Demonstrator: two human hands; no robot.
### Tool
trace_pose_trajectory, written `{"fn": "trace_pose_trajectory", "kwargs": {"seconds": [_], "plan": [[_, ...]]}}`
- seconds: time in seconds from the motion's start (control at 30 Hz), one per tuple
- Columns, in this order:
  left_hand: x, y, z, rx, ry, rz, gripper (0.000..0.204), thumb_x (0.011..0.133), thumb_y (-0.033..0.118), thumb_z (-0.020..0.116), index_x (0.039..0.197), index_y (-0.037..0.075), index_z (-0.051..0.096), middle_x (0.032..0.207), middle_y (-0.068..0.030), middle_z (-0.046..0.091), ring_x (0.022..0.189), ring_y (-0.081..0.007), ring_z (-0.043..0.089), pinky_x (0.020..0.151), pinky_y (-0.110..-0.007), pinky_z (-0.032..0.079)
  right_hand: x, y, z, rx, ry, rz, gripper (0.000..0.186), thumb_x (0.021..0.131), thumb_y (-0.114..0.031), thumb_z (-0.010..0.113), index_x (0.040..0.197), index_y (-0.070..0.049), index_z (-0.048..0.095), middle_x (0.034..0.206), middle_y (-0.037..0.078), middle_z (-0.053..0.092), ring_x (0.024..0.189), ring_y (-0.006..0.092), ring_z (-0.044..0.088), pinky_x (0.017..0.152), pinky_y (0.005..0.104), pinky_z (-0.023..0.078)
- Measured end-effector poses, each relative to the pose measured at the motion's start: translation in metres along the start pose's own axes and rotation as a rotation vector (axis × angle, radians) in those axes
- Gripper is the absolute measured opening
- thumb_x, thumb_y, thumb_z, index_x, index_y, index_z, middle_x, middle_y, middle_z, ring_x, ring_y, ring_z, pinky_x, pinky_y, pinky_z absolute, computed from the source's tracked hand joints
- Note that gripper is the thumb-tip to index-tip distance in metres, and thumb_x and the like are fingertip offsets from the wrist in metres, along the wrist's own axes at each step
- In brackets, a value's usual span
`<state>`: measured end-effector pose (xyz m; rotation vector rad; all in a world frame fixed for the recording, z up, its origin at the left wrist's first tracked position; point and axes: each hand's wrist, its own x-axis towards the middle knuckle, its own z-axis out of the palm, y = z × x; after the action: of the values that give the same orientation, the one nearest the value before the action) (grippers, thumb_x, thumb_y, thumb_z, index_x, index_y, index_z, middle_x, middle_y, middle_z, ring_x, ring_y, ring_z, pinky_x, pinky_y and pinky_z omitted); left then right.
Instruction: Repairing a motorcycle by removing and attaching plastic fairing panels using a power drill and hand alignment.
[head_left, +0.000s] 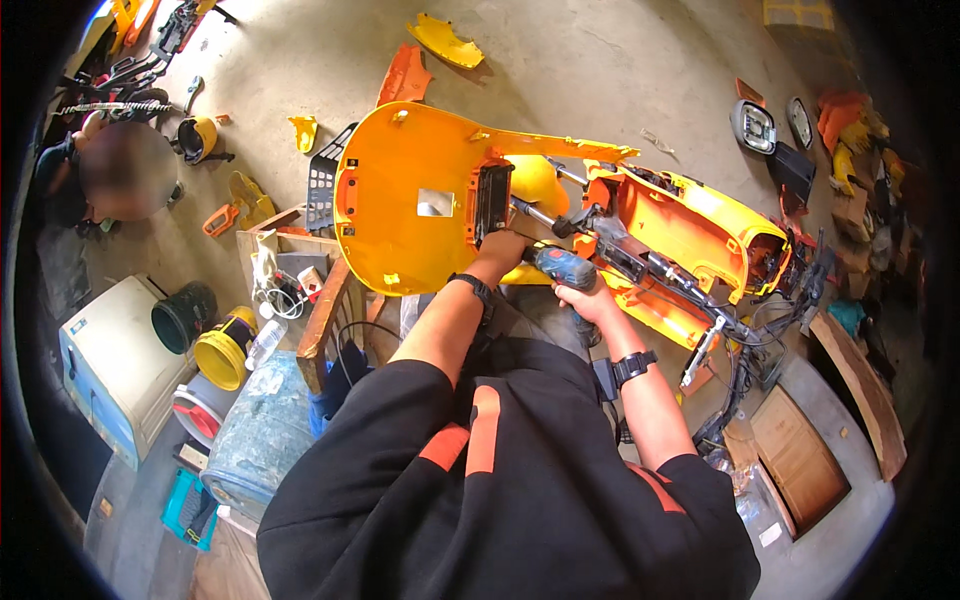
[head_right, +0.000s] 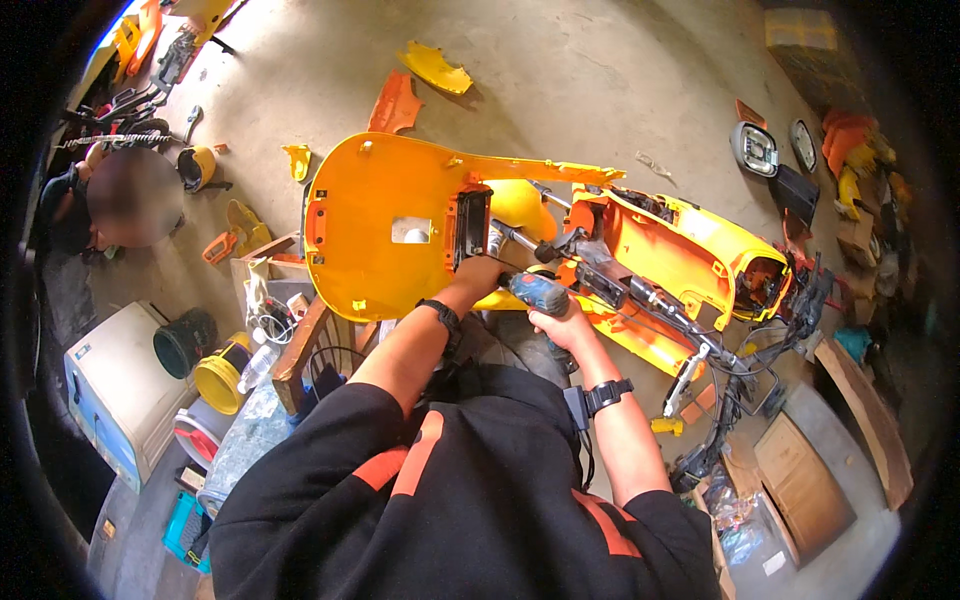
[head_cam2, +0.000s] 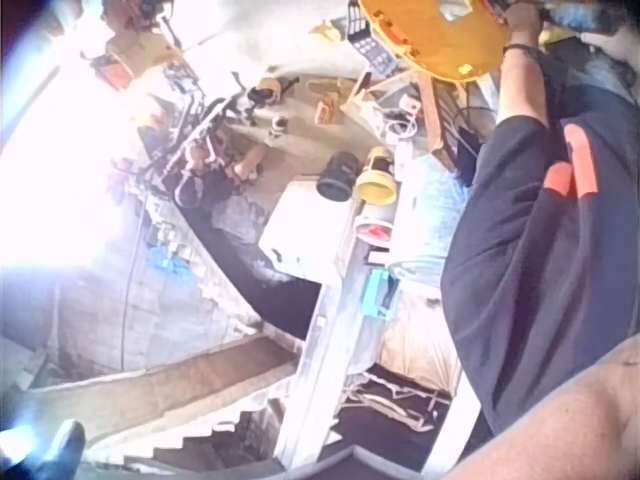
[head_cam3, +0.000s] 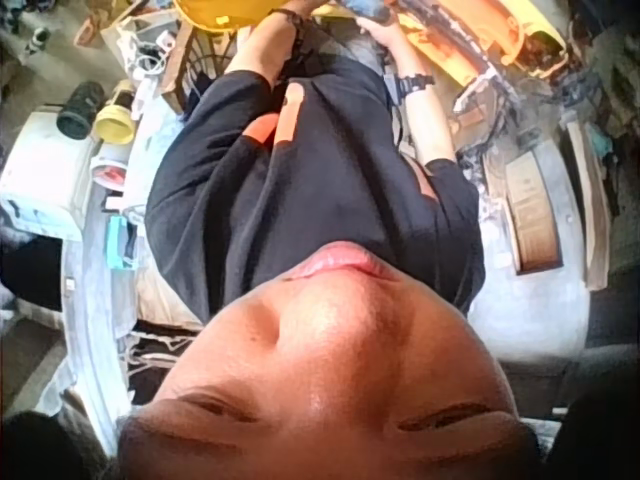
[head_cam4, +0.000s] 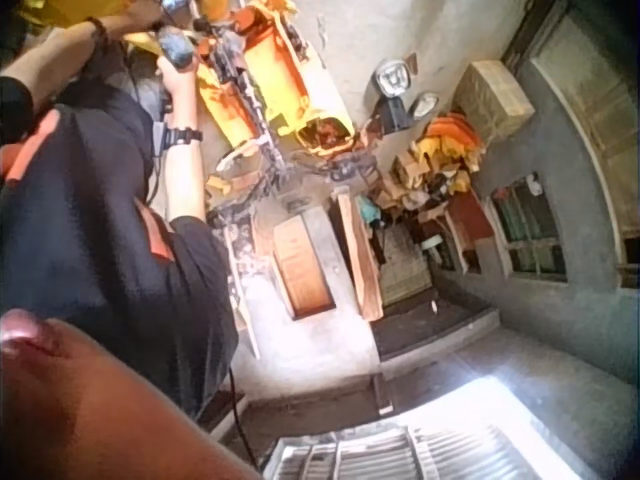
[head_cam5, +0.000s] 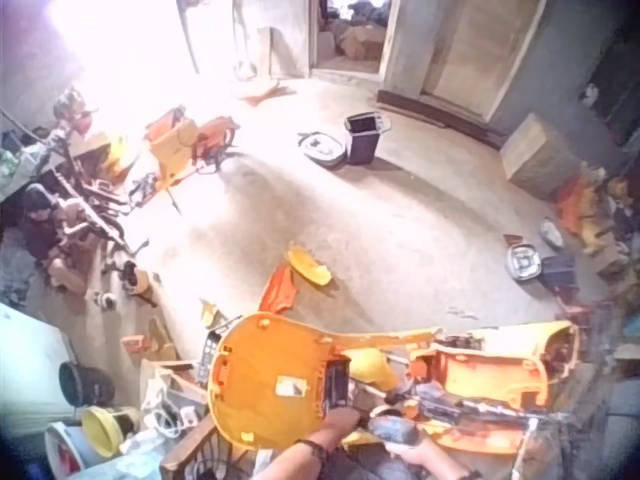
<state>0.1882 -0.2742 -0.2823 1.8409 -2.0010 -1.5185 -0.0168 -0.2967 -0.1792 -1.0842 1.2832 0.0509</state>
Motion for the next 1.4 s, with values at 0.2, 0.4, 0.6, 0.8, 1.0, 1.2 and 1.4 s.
{"fn": "trace_pose_trajectory", "kwargs": {"seconds": [0.2,0.4,0.6,0.8,1.0,1.2,1.4], "plan": [[-0.018,0.018,-0.031,0.006,-0.082,-0.166,0.022,0.084,0.018,0.052,0.094,0.017,0.072,0.094,-0.0119,0.070,0.090,-0.0310,0.067,0.076,-0.042,0.053,-0.022,-0.028,-0.014,0.074,-0.007,-0.014,0.026,0.077,-0.011,0.067,0.101,0.000,0.062,0.080,0.005,0.067,0.062,0.0132,0.063,0.059,0.0294,0.052],[-0.064,0.000,-0.094,-0.319,0.197,-0.254,0.034,0.084,0.022,0.048,0.071,-0.006,0.062,0.066,-0.0229,0.064,0.063,-0.0305,0.068,0.065,-0.041,0.054,0.028,-0.089,0.011,0.339,0.065,-0.082,0.023,0.081,-0.008,0.061,0.102,0.001,0.063,0.086,0.007,0.068,0.063,0.0137,0.062,0.061,0.0293,0.052],[-0.132,0.002,-0.193,-0.796,0.501,-0.336,0.038,0.090,0.031,0.053,0.075,-0.002,0.062,0.060,-0.0094,0.058,0.057,-0.0165,0.054,0.057,-0.034,0.045,0.111,-0.093,0.025,0.359,0.074,0.024,0.020,0.082,-0.017,0.063,0.089,0.001,0.067,0.074,0.006,0.066,0.059,0.0140,0.061,0.056,0.0288,0.049],[-0.180,-0.015,-0.254,-1.484,0.695,-0.058,0.030,0.101,0.023,0.046,0.116,0.001,0.057,0.060,0.0024,0.045,0.053,-0.0065,0.042,0.049,-0.021,0.034,0.134,-0.075,0.028,0.311,0.024,0.081,0.016,0.080,-0.017,0.064,0.083,-0.001,0.067,0.071,0.005,0.066,0.058,0.0137,0.061,0.055,0.0286,0.048],[-0.196,-0.054,-0.249,-1.303,0.863,-0.250,0.033,0.099,0.029,0.052,0.101,-0.002,0.064,0.063,0.0015,0.051,0.056,-0.0109,0.048,0.053,-0.024,0.039,0.132,-0.071,0.029,0.378,0.061,0.049,0.019,0.080,-0.018,0.064,0.092,-0.003,0.065,0.072,0.005,0.065,0.058,0.0146,0.060,0.057,0.0280,0.048],[-0.181,-0.052,-0.239,-0.217,0.946,-0.668,0.040,0.088,0.045,0.061,0.095,0.005,0.066,0.085,-0.0201,0.067,0.079,-0.0333,0.066,0.072,-0.040,0.051,0.130,-0.065,0.030,0.333,0.071,0.076,0.021,0.081,-0.019,0.064,0.094,-0.002,0.064,0.073,0.006,0.065,0.061,0.0147,0.061,0.058,0.0284,0.049],[-0.179,-0.057,-0.229,-0.063,0.765,-0.735,0.049,0.086,0.054,0.056,0.103,0.010,0.069,0.094,-0.0182,0.068,0.092,-0.0351,0.065,0.081,-0.044,0.050,0.127,-0.055,0.029,0.437,0.068,0.044,0.023,0.082,-0.020,0.065,0.095,-0.001,0.064,0.075,0.008,0.066,0.061,0.0158,0.062,0.059,0.0287,0.049]]}}
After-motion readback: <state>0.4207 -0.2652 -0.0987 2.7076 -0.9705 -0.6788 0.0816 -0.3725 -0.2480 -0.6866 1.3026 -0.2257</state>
